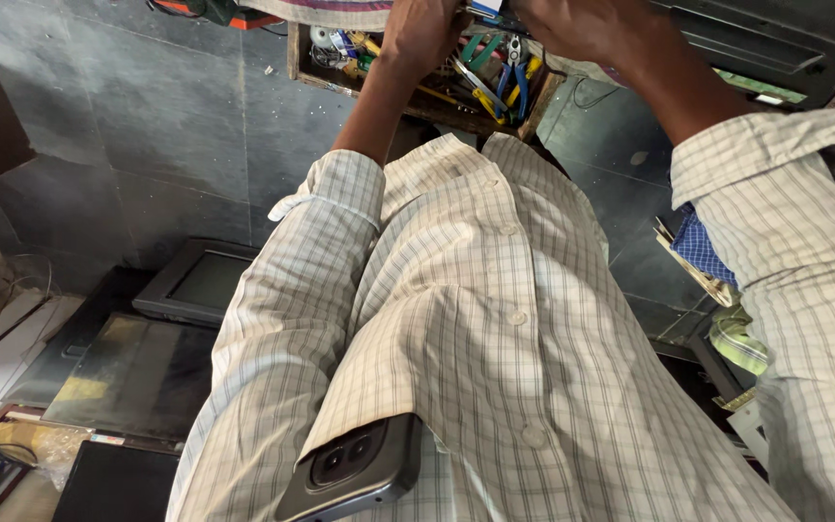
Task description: The person works on the internal components of a disassembled television, using a screwdriver to adjust parts and applying a liquid from a bottle to the circuit board.
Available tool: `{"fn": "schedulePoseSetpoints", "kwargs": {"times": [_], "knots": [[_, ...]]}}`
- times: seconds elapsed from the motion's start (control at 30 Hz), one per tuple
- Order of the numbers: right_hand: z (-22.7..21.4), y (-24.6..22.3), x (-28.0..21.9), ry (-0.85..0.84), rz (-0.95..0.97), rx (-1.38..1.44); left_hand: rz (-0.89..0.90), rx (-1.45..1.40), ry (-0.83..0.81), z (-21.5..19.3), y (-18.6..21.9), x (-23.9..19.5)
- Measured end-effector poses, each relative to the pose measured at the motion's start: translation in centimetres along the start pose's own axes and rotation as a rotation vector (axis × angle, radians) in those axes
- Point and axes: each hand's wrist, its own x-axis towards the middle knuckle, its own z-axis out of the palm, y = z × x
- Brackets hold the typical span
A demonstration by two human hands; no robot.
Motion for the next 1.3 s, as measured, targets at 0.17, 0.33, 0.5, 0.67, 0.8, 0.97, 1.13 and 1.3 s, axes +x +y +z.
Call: {"fn": "schedulePoseSetpoints", "kwargs": {"times": [0.17,0.33,0.5,0.67,0.8,0.97,1.13,1.3], "knots": [[-1.8,-0.4,0.0,0.022,0.062,0.2,0.036,-0.01,0.017,-1.5,0.2,0.2],[-2.8,-0.5,-0.9,0.011,0.133,0.39,0.035,0.101,0.052,-2.2,-0.4,0.1],[-3.9,-1.6,-1.8,0.044,0.213,0.467,0.023,0.207,-0.061,-2.8,-0.6,0.3],[-5.2,-4.2,-2.8,0.059,0.335,0.586,0.035,0.104,0.07,-3.7,0.7,-0.3],[-5.6,-6.3,-3.7,0.02,0.437,0.679,-0.066,-0.017,0.001,-5.7,1.3,-0.9],[-5.4,-8.9,-4.4,0.075,0.498,0.735,-0.089,0.031,-0.141,-7.9,1.6,-0.9],[-5.0,-11.1,-5.4,0.012,0.579,0.766,0.01,0.049,-0.131,-7.9,0.9,-0.2],[-4.9,-12.7,-5.5,-0.009,0.644,0.767,0.108,0.116,-0.19,-9.7,0.2,0.8]]}}
